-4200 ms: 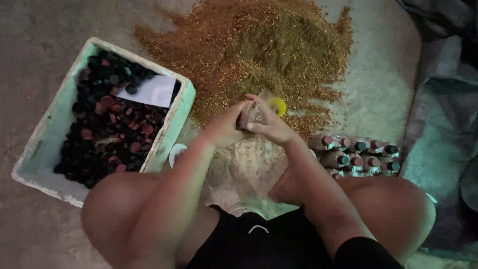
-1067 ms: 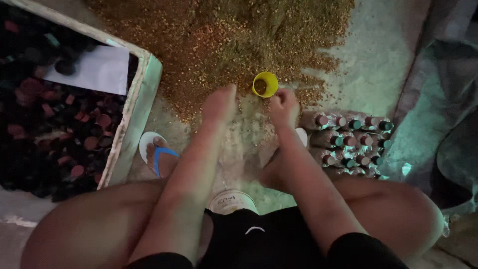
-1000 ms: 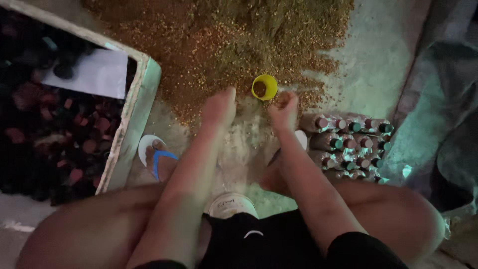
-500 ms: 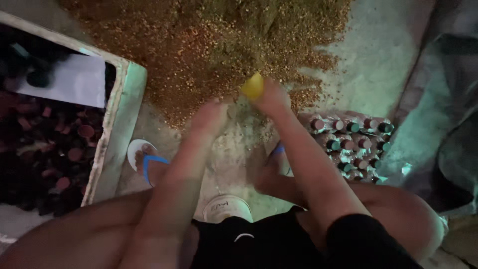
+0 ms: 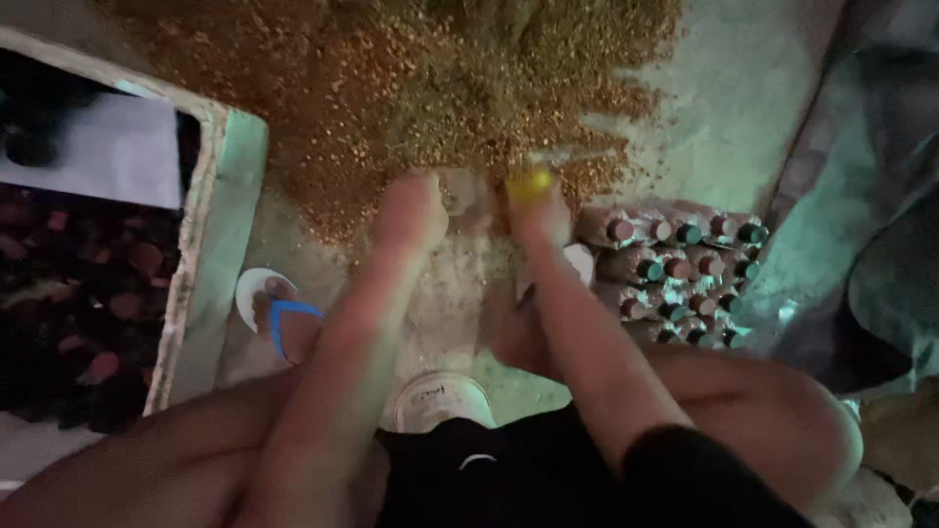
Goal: The person fills small plastic bags with seeds from a pile on the floor using a small yellow cup and then places the filled bags into a container with black caps.
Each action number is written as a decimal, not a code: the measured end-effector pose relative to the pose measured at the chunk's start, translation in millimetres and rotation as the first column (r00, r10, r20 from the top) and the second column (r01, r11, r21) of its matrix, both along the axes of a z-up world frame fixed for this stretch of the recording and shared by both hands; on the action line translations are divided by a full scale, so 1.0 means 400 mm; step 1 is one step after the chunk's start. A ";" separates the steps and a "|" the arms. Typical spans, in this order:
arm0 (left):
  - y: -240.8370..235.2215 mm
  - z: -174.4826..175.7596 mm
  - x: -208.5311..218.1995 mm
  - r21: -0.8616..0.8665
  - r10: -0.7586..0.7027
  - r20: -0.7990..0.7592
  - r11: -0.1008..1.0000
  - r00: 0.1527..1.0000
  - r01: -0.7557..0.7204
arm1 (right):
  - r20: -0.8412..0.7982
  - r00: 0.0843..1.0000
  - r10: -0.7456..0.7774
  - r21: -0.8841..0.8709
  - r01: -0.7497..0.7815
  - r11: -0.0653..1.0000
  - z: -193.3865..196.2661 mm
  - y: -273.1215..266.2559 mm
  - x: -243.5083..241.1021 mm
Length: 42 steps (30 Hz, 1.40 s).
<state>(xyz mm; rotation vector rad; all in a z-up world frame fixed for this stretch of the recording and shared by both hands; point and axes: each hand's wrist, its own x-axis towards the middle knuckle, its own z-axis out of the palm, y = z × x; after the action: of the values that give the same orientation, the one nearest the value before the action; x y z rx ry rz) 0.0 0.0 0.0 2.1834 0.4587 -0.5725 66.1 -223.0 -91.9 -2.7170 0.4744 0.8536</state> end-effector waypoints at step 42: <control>-0.001 0.009 0.019 -0.099 0.104 0.113 0.991 0.988 -0.092 | 0.533 0.378 0.757 0.009 -0.897 0.441 0.351 0.112 0.111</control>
<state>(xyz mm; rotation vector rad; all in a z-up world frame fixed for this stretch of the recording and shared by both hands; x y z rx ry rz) 7.8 -0.3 3.4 2.0796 0.4639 -0.4009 110.4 -178.1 48.4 -2.5925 -1.1997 0.3205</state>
